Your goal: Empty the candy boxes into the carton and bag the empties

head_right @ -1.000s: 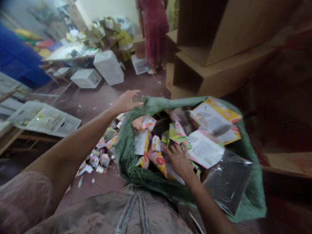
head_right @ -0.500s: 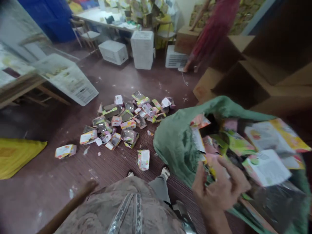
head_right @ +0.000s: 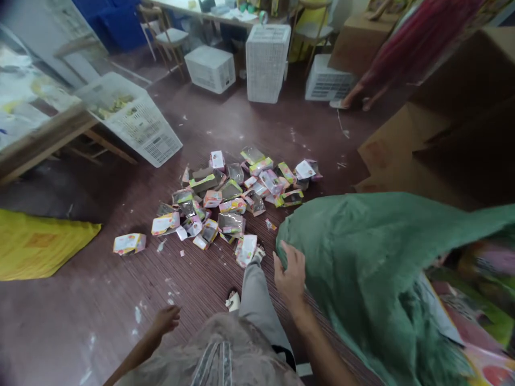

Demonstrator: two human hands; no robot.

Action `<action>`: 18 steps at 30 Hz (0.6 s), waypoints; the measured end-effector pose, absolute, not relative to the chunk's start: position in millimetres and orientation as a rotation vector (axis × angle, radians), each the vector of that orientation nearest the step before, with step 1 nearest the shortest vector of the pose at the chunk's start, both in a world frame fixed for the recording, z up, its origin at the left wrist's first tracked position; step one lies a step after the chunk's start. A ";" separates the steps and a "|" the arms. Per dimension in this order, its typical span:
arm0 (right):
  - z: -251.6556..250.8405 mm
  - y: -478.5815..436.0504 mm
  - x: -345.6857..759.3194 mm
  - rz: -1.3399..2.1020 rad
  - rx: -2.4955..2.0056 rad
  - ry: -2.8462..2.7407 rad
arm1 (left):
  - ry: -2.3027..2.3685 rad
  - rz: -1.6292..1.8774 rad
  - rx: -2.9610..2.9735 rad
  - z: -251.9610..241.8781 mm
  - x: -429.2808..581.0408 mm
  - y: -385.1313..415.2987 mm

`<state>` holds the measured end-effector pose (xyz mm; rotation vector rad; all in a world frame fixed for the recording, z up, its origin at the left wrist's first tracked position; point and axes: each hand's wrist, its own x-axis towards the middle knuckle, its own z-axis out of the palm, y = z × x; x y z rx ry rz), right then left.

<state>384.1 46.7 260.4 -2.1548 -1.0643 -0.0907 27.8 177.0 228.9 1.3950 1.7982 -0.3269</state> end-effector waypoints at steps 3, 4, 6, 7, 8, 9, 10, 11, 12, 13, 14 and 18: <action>195.5 80.9 404.5 0.215 -2.246 -0.989 | 1.818 -0.419 1.309 195.5 58.2 216.4; 175.4 94.6 412.5 0.330 -2.271 -1.007 | 1.829 -0.446 1.314 186.3 68.3 229.9; 141.2 126.9 429.5 0.543 -2.309 -1.126 | 1.847 -0.507 1.343 169.9 85.7 256.8; 127.7 145.8 437.9 0.622 -2.327 -1.226 | 1.859 -0.540 1.365 162.0 92.8 270.7; 116.4 166.8 446.1 0.674 -2.341 -1.350 | 1.870 -0.570 1.389 153.7 98.8 285.2; 106.9 189.7 453.8 0.704 -2.346 -1.488 | 1.882 -0.599 1.417 144.7 103.7 300.9; 98.3 214.2 460.8 0.717 -2.343 -1.628 | 1.895 -0.632 1.449 134.6 107.7 317.7; 89.9 239.7 466.8 0.720 -2.331 -1.761 | 1.906 -0.667 1.484 123.2 110.7 336.0; 80.8 265.7 471.6 0.724 -2.311 -1.882 | 1.912 -0.702 1.523 110.4 112.9 355.5; 70.2 291.3 475.2 0.737 -2.290 -1.986 | 1.914 -0.734 1.568 96.5 114.4 376.0; 57.6 315.6 477.4 0.757 -2.271 -2.073 | 1.912 -0.764 1.618 81.3 115.5 397.1; -18.5 387.7 473.2 0.836 -2.263 -2.213 | 1.870 -0.864 1.853 13.6 117.3 482.4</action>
